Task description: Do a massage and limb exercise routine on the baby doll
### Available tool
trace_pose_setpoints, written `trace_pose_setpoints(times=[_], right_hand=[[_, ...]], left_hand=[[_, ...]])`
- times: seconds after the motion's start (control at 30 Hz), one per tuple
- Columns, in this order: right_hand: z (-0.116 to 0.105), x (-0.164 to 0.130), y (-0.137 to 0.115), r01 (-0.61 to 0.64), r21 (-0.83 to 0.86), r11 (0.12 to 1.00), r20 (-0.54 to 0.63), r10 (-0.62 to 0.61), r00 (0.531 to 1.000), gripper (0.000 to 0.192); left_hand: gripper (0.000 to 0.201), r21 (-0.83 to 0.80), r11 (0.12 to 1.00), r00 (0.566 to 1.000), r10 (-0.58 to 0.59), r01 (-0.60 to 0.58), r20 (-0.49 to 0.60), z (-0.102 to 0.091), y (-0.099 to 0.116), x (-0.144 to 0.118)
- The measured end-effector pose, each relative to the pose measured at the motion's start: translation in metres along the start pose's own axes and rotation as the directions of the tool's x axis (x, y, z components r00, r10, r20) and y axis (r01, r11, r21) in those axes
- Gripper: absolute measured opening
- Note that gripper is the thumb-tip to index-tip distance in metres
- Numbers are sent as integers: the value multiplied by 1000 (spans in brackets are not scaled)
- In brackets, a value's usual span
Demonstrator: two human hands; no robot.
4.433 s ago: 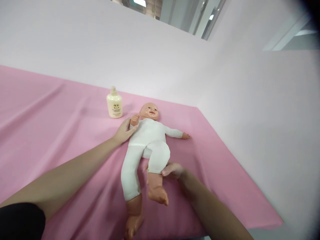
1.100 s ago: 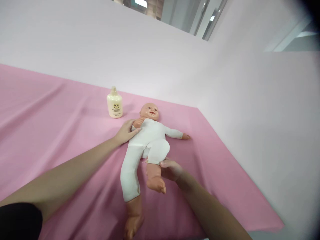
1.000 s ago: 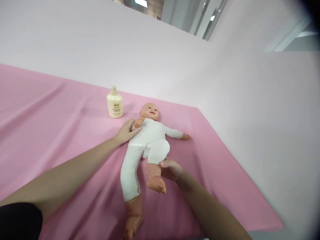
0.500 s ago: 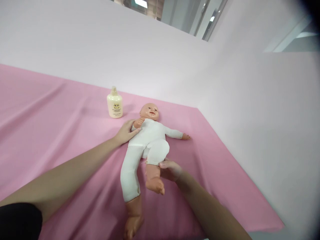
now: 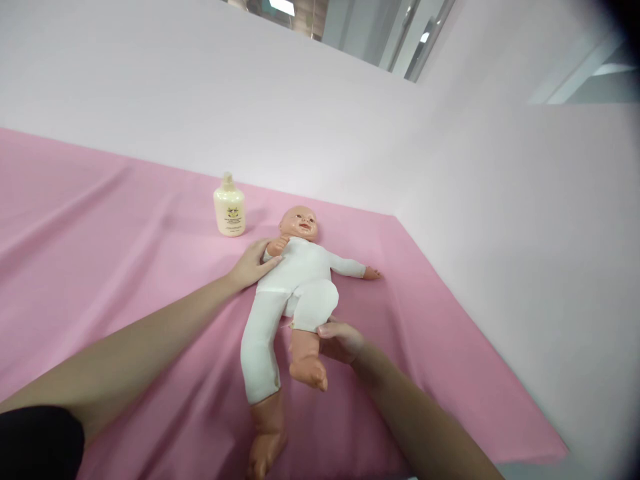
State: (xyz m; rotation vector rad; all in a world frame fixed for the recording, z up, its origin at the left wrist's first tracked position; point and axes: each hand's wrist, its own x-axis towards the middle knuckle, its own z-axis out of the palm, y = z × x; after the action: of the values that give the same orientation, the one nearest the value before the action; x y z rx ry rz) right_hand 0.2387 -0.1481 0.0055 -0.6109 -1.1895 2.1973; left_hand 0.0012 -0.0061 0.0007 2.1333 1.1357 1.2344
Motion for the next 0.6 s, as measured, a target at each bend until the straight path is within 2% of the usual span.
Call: trace_pose_setpoints(times=[0.6], right_hand=[[1, 0, -2, 1, 32, 999, 20, -2, 1000, 44]], left_hand=[[50, -1, 1000, 1000, 10, -10, 5, 0, 2, 0]])
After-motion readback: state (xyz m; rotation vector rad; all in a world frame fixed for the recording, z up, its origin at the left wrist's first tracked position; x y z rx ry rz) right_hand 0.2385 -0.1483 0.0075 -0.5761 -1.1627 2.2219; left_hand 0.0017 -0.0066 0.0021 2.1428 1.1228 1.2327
